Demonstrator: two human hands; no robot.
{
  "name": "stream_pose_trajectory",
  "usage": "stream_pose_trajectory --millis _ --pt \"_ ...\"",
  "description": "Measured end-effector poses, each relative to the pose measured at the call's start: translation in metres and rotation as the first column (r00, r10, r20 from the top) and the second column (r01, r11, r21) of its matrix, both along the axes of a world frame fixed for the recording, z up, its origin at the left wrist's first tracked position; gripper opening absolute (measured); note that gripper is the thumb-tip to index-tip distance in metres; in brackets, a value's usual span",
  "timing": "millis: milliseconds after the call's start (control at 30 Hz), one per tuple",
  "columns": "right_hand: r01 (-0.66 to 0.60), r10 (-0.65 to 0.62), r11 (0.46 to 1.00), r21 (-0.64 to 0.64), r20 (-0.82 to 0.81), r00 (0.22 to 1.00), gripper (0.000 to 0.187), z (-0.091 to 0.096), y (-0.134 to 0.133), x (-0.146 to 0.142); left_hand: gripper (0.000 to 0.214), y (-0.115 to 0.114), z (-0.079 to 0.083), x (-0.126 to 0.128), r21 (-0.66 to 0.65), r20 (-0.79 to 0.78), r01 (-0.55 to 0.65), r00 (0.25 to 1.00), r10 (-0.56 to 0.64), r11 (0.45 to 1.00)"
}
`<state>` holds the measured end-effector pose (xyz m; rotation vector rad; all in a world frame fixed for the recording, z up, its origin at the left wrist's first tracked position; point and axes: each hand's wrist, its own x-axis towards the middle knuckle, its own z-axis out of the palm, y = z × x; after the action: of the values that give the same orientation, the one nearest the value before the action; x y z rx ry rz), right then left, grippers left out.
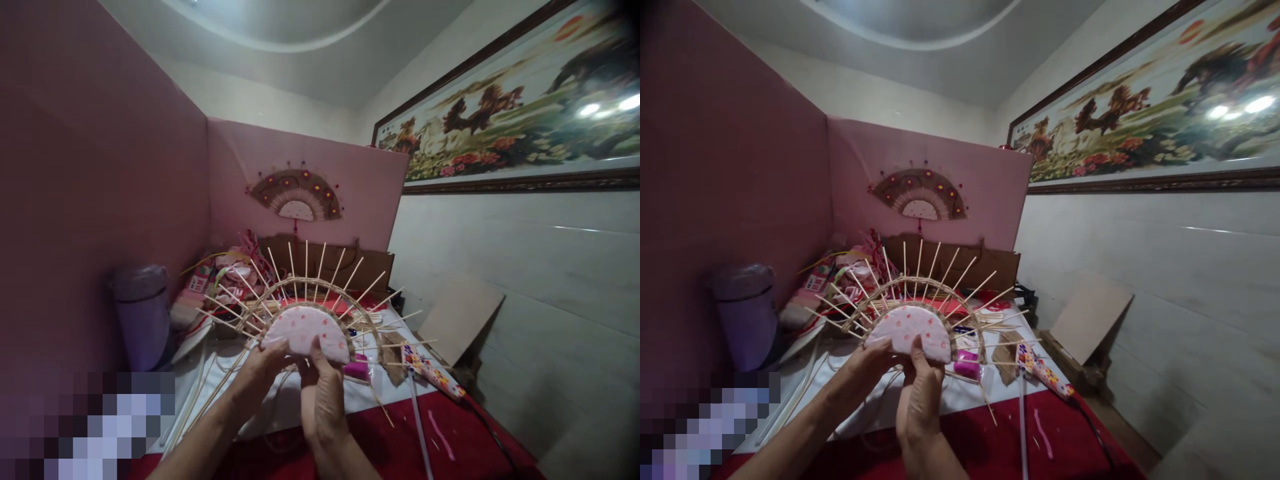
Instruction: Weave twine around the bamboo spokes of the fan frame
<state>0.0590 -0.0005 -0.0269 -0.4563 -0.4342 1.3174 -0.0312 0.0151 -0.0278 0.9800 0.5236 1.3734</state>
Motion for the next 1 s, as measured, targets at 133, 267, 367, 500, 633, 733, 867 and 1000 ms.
stream_pose_trajectory --millis 133,267,367,500,633,733,867,1000 --pt "-0.029 0.029 1.000 0.000 0.052 0.998 0.027 -0.006 -0.003 0.009 0.031 -0.005 0.013 -0.010 -0.006 0.090 -0.029 0.995 0.030 1.000" --pt "-0.029 0.031 0.999 -0.026 0.086 0.996 0.026 -0.012 -0.007 0.006 0.024 -0.003 0.014 -0.014 -0.082 0.152 -0.065 0.985 0.077 0.995" --pt "0.020 -0.009 0.997 -0.074 0.151 0.988 0.034 -0.016 -0.013 -0.005 0.022 -0.003 0.009 -0.011 -0.089 0.148 -0.016 0.989 0.029 0.996" --pt "-0.039 0.037 0.999 0.001 0.288 0.957 0.042 -0.029 -0.023 -0.020 0.013 -0.007 0.005 -0.010 -0.171 0.146 0.068 0.988 -0.043 0.983" --pt "-0.105 0.077 0.994 0.042 0.435 0.897 0.041 -0.050 -0.023 -0.012 0.011 -0.008 0.012 -0.019 -0.299 0.217 -0.070 0.966 0.139 0.952" --pt "-0.072 0.053 0.997 0.027 0.438 0.898 0.023 -0.053 -0.012 0.013 0.013 -0.008 0.020 -0.027 -0.331 0.207 -0.093 0.964 0.168 0.939" --pt "0.200 -0.246 0.969 0.145 0.497 0.832 0.032 -0.026 0.001 0.044 0.017 -0.010 0.023 -0.033 -0.364 0.206 -0.063 0.968 0.146 0.929" --pt "0.040 -0.229 0.937 0.347 0.525 0.820 0.039 0.003 -0.002 0.050 0.015 -0.012 0.021 -0.034 -0.411 0.174 0.004 0.982 0.074 0.912"
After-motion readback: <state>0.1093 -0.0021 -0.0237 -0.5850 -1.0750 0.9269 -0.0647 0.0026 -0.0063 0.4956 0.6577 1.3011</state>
